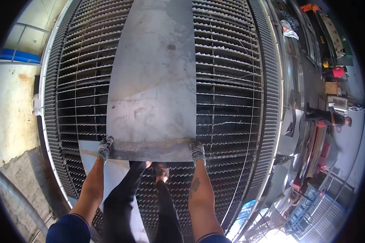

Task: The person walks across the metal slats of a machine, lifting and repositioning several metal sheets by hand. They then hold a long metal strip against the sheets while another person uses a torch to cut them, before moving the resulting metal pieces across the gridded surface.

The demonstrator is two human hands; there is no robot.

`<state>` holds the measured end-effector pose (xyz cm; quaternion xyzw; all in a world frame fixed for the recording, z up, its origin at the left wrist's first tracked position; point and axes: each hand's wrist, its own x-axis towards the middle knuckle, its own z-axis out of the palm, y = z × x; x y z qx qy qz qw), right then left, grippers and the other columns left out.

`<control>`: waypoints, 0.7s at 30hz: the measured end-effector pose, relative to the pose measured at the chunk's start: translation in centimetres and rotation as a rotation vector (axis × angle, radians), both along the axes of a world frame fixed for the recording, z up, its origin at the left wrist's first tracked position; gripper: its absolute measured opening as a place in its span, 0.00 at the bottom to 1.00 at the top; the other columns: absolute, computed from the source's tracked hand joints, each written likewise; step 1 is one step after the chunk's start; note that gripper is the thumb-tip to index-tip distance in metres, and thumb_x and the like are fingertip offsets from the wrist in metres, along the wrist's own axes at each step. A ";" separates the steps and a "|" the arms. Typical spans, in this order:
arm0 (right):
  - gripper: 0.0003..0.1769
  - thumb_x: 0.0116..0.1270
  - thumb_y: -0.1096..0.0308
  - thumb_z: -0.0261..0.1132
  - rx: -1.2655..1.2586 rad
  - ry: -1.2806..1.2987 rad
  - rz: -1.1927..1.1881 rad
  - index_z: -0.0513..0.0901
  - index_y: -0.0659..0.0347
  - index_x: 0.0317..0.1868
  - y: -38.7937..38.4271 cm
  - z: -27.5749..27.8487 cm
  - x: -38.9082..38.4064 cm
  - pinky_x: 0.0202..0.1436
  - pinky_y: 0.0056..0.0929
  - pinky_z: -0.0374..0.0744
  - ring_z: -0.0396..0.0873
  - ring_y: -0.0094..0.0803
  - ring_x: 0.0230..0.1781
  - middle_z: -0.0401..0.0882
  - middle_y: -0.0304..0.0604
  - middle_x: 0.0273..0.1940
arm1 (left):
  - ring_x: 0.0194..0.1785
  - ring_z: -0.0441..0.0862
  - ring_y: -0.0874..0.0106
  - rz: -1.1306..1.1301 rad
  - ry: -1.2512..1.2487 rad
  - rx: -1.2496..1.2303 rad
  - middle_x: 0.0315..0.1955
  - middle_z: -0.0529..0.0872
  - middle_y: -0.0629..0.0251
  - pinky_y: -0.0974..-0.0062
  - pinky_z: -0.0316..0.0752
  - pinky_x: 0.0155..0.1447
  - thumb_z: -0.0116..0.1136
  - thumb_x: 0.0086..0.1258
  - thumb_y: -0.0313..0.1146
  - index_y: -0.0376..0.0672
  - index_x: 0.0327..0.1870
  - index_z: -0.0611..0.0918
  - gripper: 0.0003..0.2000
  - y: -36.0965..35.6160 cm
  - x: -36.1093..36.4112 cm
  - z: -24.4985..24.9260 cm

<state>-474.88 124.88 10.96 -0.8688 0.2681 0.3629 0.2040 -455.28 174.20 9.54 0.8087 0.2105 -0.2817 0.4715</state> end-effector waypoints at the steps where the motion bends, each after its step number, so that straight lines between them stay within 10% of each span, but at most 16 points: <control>1: 0.21 0.77 0.59 0.46 -0.064 0.066 0.175 0.79 0.61 0.56 -0.6 -1.7 0.6 0.64 0.35 0.73 0.78 0.42 0.57 0.80 0.49 0.57 | 0.50 0.78 0.73 0.106 -0.032 -0.136 0.48 0.85 0.62 0.74 0.70 0.58 0.61 0.70 0.49 0.32 0.56 0.79 0.26 1.3 -0.5 -4.9; 6: 0.23 0.74 0.52 0.53 0.230 -0.354 -0.515 0.79 0.64 0.54 0.5 -15.7 -4.1 0.57 0.35 0.77 0.80 0.40 0.53 0.83 0.50 0.52 | 0.51 0.77 0.74 -0.076 -0.013 0.068 0.48 0.85 0.65 0.77 0.69 0.60 0.62 0.70 0.41 0.34 0.58 0.78 0.23 -0.4 -0.9 -11.5; 8: 0.27 0.72 0.46 0.50 0.052 -0.250 -0.628 0.85 0.62 0.42 1.8 -15.1 -2.1 0.52 0.48 0.76 0.79 0.55 0.51 0.83 0.58 0.46 | 0.52 0.77 0.70 -0.041 -0.063 0.120 0.50 0.84 0.61 0.74 0.69 0.60 0.60 0.70 0.43 0.32 0.59 0.77 0.25 -1.9 -1.5 -13.6; 10: 0.29 0.71 0.44 0.51 0.165 -0.454 -0.819 0.84 0.63 0.44 3.3 -20.1 -4.0 0.53 0.48 0.76 0.79 0.56 0.51 0.83 0.60 0.46 | 0.52 0.78 0.72 0.177 -0.068 -0.159 0.50 0.84 0.63 0.75 0.70 0.59 0.59 0.72 0.42 0.34 0.56 0.79 0.20 2.5 -2.0 -24.4; 12: 0.30 0.72 0.43 0.51 0.021 -0.311 -0.706 0.84 0.65 0.43 4.0 -19.5 -2.3 0.52 0.47 0.76 0.79 0.57 0.50 0.82 0.62 0.45 | 0.53 0.78 0.69 -0.054 -0.092 0.212 0.52 0.83 0.61 0.72 0.69 0.61 0.57 0.73 0.46 0.35 0.57 0.78 0.23 -2.3 -2.0 -16.6; 21: 0.27 0.71 0.47 0.53 0.144 -0.438 -0.575 0.81 0.65 0.51 1.2 -24.8 -5.3 0.57 0.44 0.74 0.78 0.55 0.55 0.81 0.60 0.50 | 0.51 0.81 0.64 -0.081 -0.045 0.385 0.49 0.86 0.59 0.68 0.71 0.59 0.59 0.70 0.50 0.33 0.53 0.81 0.25 -1.1 -2.4 -19.7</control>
